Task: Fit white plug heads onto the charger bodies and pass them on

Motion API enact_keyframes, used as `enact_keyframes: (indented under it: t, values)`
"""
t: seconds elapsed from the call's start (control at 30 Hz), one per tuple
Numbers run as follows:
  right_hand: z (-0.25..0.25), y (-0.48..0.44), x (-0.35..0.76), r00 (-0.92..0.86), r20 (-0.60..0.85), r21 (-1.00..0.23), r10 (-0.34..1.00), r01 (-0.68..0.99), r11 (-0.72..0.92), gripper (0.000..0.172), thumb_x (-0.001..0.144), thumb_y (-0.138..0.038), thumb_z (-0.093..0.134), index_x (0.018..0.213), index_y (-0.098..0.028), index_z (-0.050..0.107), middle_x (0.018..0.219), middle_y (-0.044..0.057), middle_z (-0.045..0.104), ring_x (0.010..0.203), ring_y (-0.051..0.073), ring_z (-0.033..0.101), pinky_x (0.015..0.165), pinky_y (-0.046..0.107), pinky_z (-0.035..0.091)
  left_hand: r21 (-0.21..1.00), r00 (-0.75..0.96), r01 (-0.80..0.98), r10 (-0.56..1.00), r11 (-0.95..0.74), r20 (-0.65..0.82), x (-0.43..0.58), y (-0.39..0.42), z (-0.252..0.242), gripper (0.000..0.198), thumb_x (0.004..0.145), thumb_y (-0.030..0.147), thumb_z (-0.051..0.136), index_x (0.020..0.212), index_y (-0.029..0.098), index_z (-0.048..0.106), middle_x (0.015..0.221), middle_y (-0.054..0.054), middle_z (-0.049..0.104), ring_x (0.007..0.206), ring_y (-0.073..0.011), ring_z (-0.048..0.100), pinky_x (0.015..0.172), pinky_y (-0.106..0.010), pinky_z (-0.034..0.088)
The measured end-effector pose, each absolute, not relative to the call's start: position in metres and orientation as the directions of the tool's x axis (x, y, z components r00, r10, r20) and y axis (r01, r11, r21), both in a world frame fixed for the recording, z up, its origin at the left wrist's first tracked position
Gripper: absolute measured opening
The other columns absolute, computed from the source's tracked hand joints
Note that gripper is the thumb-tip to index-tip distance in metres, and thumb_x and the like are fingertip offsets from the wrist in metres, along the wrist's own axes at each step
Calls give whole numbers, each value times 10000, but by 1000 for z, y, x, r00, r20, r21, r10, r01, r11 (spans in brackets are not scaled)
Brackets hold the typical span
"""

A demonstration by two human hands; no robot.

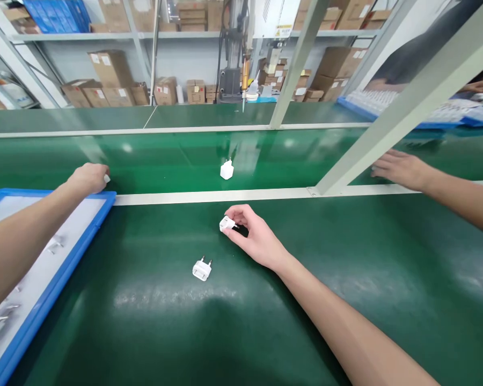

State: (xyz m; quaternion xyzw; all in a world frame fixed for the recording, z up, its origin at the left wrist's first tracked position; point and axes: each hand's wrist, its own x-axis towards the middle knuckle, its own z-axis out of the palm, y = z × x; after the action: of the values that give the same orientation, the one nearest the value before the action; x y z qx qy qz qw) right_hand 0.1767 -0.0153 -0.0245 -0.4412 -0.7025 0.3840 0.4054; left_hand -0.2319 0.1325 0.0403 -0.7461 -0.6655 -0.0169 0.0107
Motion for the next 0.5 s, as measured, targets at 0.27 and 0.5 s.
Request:
enact_keyframes:
  t: [0.27, 0.5]
  values:
    - [-21, -2, 186, -51, 199, -980, 979, 8, 200, 371, 825, -418, 789, 1059, -247, 558, 1027, 9, 613, 863, 165, 689, 856, 377, 594, 71, 606, 795, 787, -602, -114, -67, 113, 64, 461, 921, 295, 551, 1355, 167, 465, 1180, -104, 646, 999, -225, 629, 810, -275, 448]
    - [-4, 5, 221, 191, 295, -948, 936, 180, 262, 288, 791, -357, 818, 1009, -260, 656, 966, 8, 639, 717, 138, 615, 636, 301, 554, 503, 931, 356, 342, -788, -123, 29, 88, 50, 213, 798, 261, 686, 1003, 202, 688, 936, -9, 701, 845, -169, 638, 690, -256, 414]
